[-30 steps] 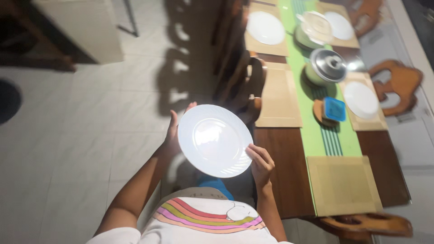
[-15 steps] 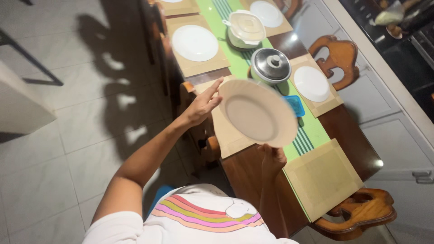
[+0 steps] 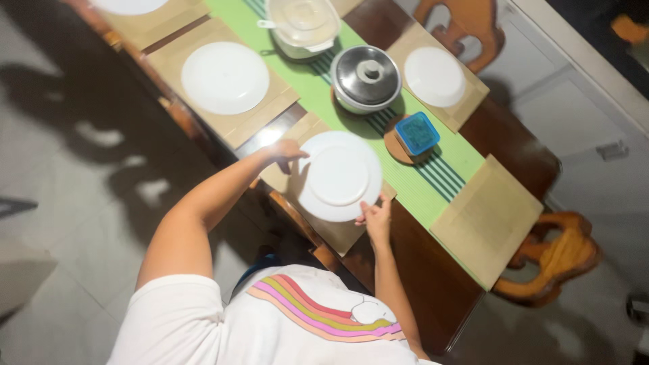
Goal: The person takes plates and glasses from a dish rack and places them on placemats on a dining table.
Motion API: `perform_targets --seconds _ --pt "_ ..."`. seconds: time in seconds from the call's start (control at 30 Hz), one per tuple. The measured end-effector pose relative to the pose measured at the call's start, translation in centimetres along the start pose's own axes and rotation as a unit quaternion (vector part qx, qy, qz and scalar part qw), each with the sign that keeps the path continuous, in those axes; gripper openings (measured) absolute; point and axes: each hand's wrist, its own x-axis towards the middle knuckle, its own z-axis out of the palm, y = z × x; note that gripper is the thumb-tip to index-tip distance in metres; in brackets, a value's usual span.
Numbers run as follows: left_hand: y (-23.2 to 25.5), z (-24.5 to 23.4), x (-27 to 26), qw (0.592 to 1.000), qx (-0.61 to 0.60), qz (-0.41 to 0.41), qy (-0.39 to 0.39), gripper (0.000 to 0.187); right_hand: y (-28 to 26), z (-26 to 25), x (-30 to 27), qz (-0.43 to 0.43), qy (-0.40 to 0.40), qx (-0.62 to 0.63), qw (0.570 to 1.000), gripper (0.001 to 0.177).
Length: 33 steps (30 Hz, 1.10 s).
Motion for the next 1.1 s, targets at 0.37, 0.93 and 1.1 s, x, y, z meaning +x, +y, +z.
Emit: perform_targets --seconds 0.37,0.93,1.1 --pt "-3.1 5.9 2.2 0.828 -0.395 -0.386 -0.094 0.070 3.5 4.7 0.2 0.055 0.097 -0.079 0.991 0.061" --pt "-2.7 8.0 2.0 0.926 -0.144 -0.343 -0.062 0.079 2.8 6.8 -0.5 0.061 0.196 -0.181 0.962 0.063" --pt "-2.6 7.4 1.0 0.938 -0.138 -0.310 -0.072 0.090 3.2 6.7 -0.6 0.068 0.189 -0.193 0.960 0.076"
